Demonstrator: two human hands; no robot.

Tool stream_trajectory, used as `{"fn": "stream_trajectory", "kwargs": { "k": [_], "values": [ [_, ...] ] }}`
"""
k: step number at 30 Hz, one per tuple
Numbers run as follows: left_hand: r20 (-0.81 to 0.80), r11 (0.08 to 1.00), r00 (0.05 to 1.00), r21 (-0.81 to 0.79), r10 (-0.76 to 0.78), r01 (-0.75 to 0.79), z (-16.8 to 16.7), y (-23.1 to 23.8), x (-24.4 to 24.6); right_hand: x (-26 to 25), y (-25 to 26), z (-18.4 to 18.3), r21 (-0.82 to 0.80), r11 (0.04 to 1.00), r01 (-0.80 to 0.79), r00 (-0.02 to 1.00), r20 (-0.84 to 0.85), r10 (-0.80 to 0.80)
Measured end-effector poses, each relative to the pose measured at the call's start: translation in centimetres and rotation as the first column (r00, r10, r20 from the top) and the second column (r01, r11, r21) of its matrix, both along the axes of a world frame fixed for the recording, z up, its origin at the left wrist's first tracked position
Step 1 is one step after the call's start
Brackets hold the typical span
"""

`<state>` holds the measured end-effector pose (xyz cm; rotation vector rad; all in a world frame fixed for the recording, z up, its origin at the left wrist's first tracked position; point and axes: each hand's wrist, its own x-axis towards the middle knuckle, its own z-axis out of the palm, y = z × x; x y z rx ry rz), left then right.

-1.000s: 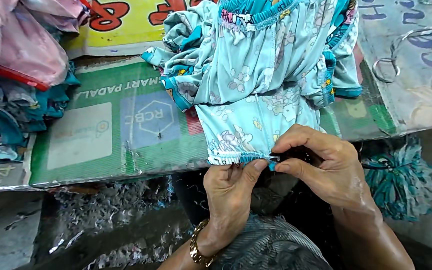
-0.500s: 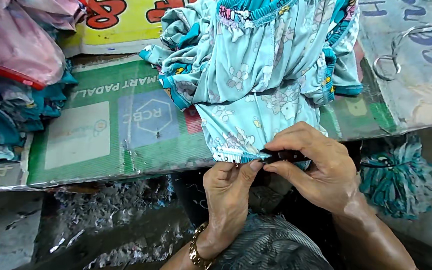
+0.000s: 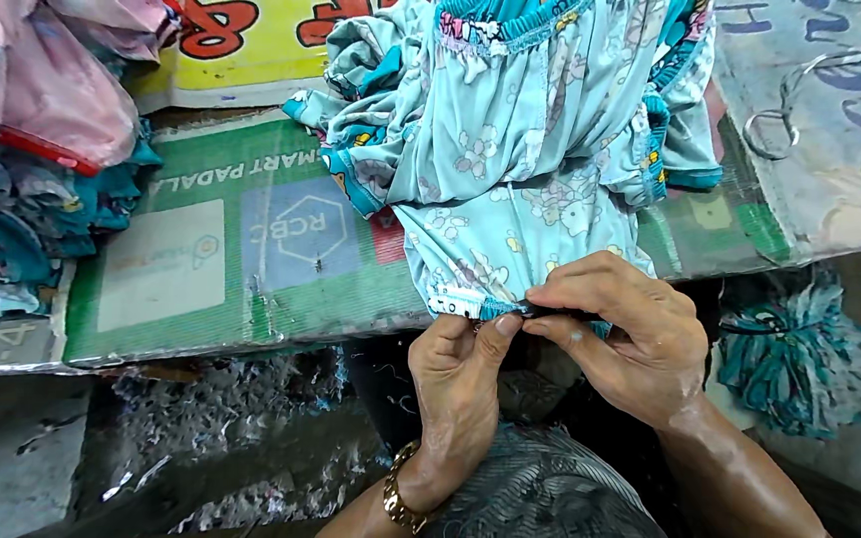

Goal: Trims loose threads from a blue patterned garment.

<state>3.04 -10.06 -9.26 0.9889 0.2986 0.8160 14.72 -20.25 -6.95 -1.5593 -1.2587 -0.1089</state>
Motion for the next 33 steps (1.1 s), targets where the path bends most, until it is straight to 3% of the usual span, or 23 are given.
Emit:
{"fn": "stream_trajectory", "kwargs": {
  "k": [9, 20, 23, 26, 30, 33],
  "values": [
    [-0.019, 0.995, 0.999, 0.084, 0.049, -0.047, -0.7, 0.0, 0.1, 0.1, -0.1, -0.1, -0.053, 0.998, -0.032, 0.999, -0.045, 0.030],
    [-0.036, 0.990, 0.997, 0.128, 0.069, -0.064, -1.3, 0.1, 0.0, 0.0, 0.2, -0.7, -0.003, 0.996, -0.089, 0.985, -0.147, 0.088],
    [-0.026, 0.998, 0.999, 0.059, 0.026, -0.024, -1.2, 0.2, -0.2, 0.3, 0.1, -0.5, 0.023, 0.989, -0.147, 0.918, -0.370, 0.145],
    [0.016, 0.988, 1.000, -0.155, -0.021, 0.023, -0.3, 0.3, -0.4, 1.0, -0.7, 0.0, 0.046, 0.979, -0.196, 0.843, -0.502, 0.193],
    [0.041, 0.958, 0.999, -0.284, -0.024, 0.035, 0.3, 0.3, -0.5, 0.4, -1.2, -0.2, -0.062, 0.982, -0.176, 0.952, -0.265, 0.153],
    [0.029, 0.957, 0.999, -0.288, -0.017, 0.025, 0.4, 0.0, -0.4, -0.8, -0.5, -1.4, -0.064, 0.996, 0.068, 0.989, 0.133, -0.059]
  ]
}}
